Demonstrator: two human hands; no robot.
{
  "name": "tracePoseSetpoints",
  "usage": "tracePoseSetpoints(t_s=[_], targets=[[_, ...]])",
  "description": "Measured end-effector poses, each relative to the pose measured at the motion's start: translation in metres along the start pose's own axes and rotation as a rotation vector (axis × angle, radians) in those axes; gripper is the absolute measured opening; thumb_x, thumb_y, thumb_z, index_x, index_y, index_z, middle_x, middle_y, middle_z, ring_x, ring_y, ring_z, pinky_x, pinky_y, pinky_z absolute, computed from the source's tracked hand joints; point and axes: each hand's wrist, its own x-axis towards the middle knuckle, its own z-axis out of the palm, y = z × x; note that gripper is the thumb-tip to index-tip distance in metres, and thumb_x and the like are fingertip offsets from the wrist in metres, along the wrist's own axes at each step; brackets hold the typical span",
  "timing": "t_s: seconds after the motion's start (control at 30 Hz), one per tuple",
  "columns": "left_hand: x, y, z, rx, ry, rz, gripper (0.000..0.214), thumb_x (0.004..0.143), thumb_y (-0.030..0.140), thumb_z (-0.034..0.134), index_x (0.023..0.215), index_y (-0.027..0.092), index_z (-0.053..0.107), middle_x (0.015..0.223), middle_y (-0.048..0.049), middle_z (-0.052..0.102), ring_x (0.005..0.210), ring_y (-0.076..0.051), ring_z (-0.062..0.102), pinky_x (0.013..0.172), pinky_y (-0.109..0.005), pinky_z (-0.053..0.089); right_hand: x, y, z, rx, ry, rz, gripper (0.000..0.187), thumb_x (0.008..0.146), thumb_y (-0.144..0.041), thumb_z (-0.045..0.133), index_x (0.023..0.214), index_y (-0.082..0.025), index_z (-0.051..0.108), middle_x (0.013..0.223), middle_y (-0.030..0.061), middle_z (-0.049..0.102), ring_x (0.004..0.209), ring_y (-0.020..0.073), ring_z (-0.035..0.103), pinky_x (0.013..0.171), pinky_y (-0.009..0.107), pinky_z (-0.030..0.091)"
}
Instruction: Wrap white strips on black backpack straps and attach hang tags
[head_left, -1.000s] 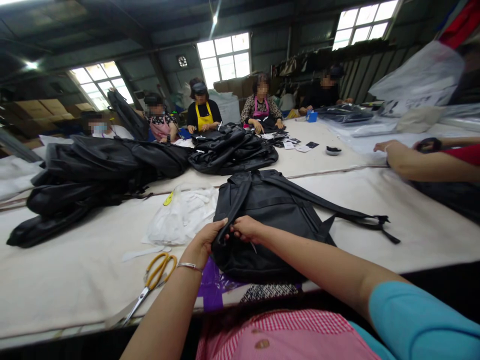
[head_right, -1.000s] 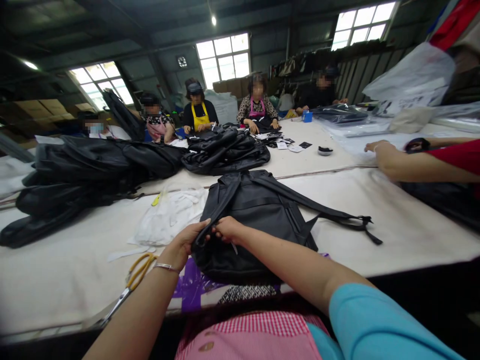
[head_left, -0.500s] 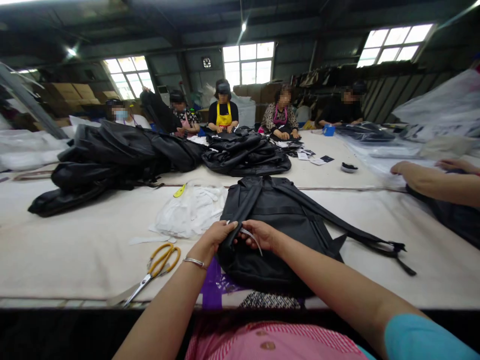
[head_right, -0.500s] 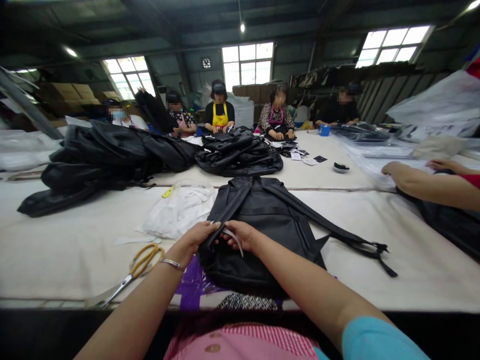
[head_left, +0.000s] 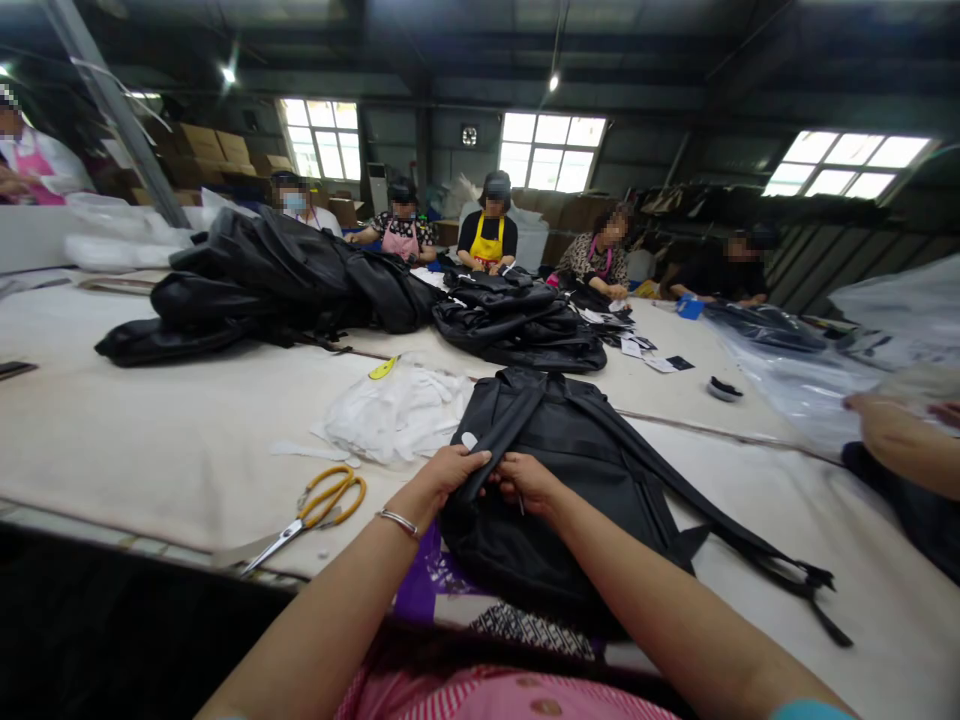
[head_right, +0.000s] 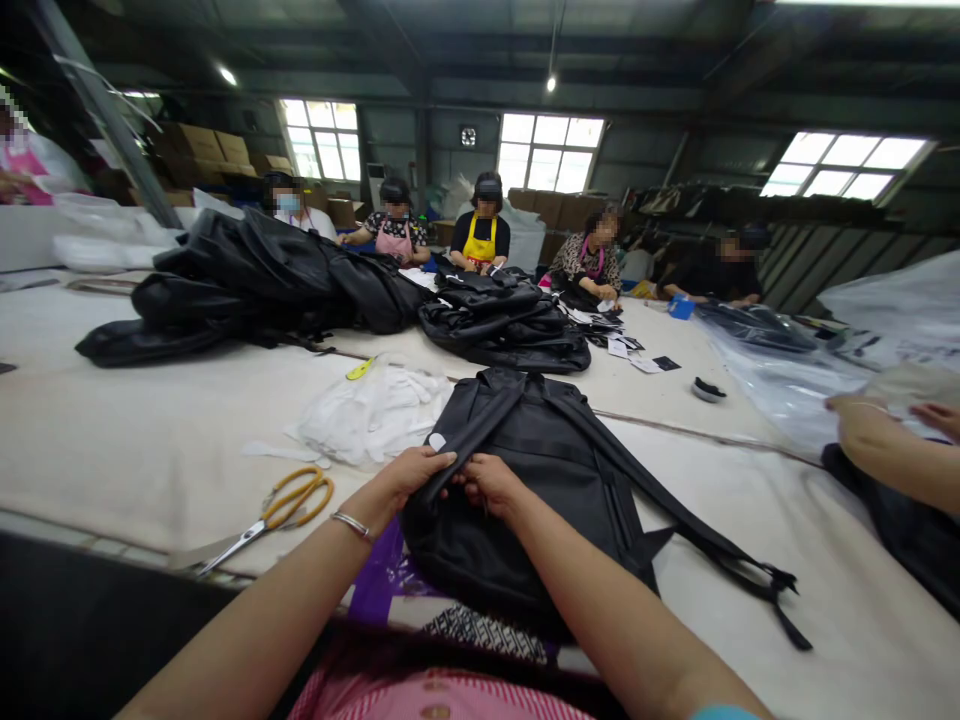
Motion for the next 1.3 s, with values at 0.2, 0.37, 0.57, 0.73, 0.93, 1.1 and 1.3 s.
tracePoseSetpoints(t_s=[0.2, 0.37, 0.57, 0.73, 0.93, 1.1, 1.3], targets=[[0.003, -0.005, -0.004, 0.023, -0.009, -0.015, 0.033, 0.076, 0.046, 0.069, 0.083, 0.015, 0.061, 0.071, -0.0058, 0.07, 0.048, -0.015, 0.061, 0.044, -0.025, 0.046, -0.027, -0.016, -0.028, -0.304, 0.077, -0.2, 0.029, 0.072, -0.031, 0.072, 0.094, -0.014, 0.062, 0.058, -0.0029, 0.062, 0.037, 0.0063, 0.045, 0.038, 0.019, 0.03], [0.005, -0.007, -0.003, 0.188, 0.044, 0.055, 0.032, 0.074, 0.046, 0.069, 0.076, 0.014, 0.065, 0.063, -0.0031, 0.066, 0.05, -0.014, 0.058, 0.047, -0.024, 0.042, -0.036, -0.041, -0.035, -0.182, -0.174, -0.181, 0.037, 0.064, -0.025, 0.073, 0.098, -0.014, 0.065, 0.093, 0.0091, 0.072, 0.068, 0.0163, 0.067, 0.053, 0.023, 0.044], [0.005, -0.01, -0.002, 0.432, 0.164, 0.216, 0.03, 0.072, 0.043, 0.067, 0.067, 0.014, 0.069, 0.06, -0.0004, 0.06, 0.057, -0.013, 0.053, 0.05, -0.024, 0.035, -0.007, -0.054, -0.02, -0.568, -0.131, -0.305, 0.017, 0.071, -0.026, 0.066, 0.082, -0.014, 0.072, 0.072, 0.0028, 0.07, 0.059, 0.0132, 0.062, 0.055, 0.023, 0.044], [0.006, -0.013, -0.002, 0.479, 0.153, 0.274, 0.029, 0.075, 0.042, 0.062, 0.075, 0.014, 0.073, 0.065, -0.0005, 0.063, 0.063, -0.015, 0.054, 0.056, -0.024, 0.036, 0.016, -0.058, -0.003, -0.705, -0.015, -0.271, 0.007, 0.071, -0.019, 0.067, 0.07, -0.014, 0.072, 0.053, -0.0016, 0.06, 0.049, 0.0097, 0.052, 0.049, 0.021, 0.039], [0.007, -0.016, -0.004, 0.513, 0.136, 0.343, 0.032, 0.076, 0.042, 0.061, 0.089, 0.017, 0.076, 0.077, -0.0022, 0.071, 0.078, -0.021, 0.063, 0.065, -0.027, 0.041, 0.023, -0.061, 0.007, -0.668, -0.025, -0.136, 0.029, 0.071, -0.015, 0.066, 0.1, -0.014, 0.073, 0.049, -0.0039, 0.056, 0.039, 0.0071, 0.041, 0.039, 0.02, 0.03], [0.005, -0.016, -0.005, 0.487, 0.135, 0.33, 0.035, 0.075, 0.046, 0.062, 0.089, 0.017, 0.076, 0.079, -0.0024, 0.071, 0.079, -0.021, 0.063, 0.066, -0.027, 0.042, 0.027, -0.065, 0.005, -0.611, -0.105, -0.037, 0.026, 0.066, -0.013, 0.067, 0.091, -0.016, 0.075, 0.044, -0.0046, 0.054, 0.037, 0.006, 0.038, 0.036, 0.019, 0.025], [0.006, -0.016, -0.006, 0.492, 0.124, 0.297, 0.037, 0.075, 0.048, 0.061, 0.084, 0.015, 0.075, 0.071, -0.0014, 0.067, 0.068, -0.018, 0.059, 0.06, -0.026, 0.038, 0.029, -0.06, 0.003, -0.541, -0.066, -0.055, 0.022, 0.065, -0.016, 0.069, 0.087, -0.016, 0.07, 0.048, -0.0045, 0.056, 0.037, 0.0059, 0.04, 0.036, 0.018, 0.025]])
